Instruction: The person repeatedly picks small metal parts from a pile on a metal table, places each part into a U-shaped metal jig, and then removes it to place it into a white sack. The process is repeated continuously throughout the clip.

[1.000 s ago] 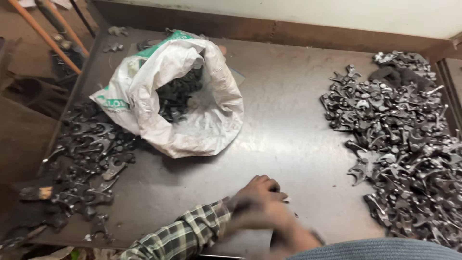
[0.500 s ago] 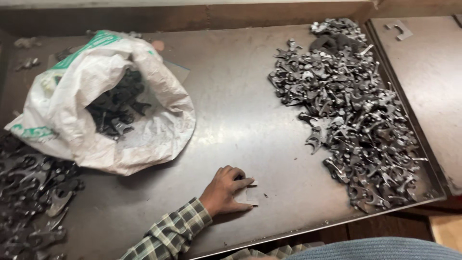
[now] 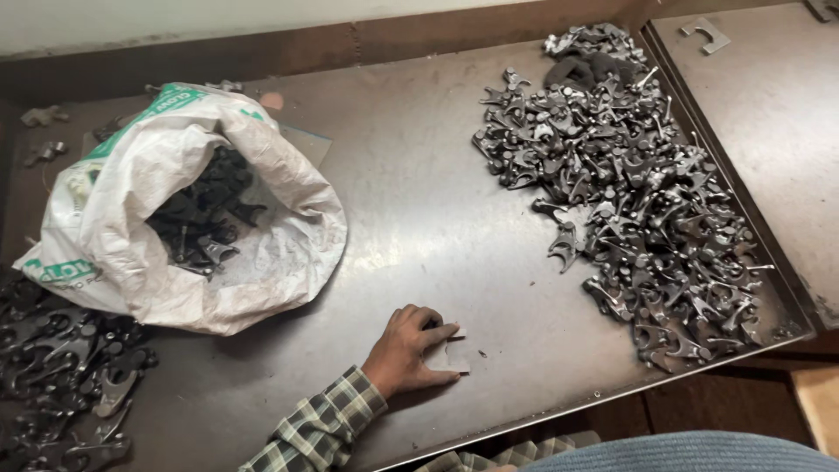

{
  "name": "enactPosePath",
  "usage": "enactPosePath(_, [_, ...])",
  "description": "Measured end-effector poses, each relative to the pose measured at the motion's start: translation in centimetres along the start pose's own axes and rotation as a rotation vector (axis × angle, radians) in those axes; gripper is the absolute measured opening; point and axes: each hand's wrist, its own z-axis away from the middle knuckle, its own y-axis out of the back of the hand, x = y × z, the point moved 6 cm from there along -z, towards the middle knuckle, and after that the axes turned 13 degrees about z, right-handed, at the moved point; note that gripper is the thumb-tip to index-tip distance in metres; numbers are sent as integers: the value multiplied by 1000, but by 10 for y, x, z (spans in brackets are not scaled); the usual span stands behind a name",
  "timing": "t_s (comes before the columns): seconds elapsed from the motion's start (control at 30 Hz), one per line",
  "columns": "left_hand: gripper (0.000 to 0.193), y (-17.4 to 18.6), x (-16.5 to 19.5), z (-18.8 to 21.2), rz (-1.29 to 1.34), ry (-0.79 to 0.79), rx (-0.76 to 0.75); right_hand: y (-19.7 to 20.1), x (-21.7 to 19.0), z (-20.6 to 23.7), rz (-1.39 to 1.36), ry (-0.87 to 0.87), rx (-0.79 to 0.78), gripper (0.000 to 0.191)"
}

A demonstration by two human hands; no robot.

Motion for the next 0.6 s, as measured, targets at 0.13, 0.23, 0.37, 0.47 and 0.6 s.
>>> enactPosePath(0.13, [67,-1,-1,1,16,38,7,10,-2,9,26,-28,14,48])
enactPosePath(0.23, [68,-2,0,2,19,4,10,9,-12,13,52,-53,20,48])
enactPosePath(0.37, [66,0,2,2,25,-35,43,32,1,29,191,-138,67,48])
enactPosePath(0.47, [64,2,6,1,21,-66,55,85,52,42,515,-335,136,48])
enactPosePath(0.6, [65,4,8,2,79,-35,32,184,178,32,970,-617,241,49])
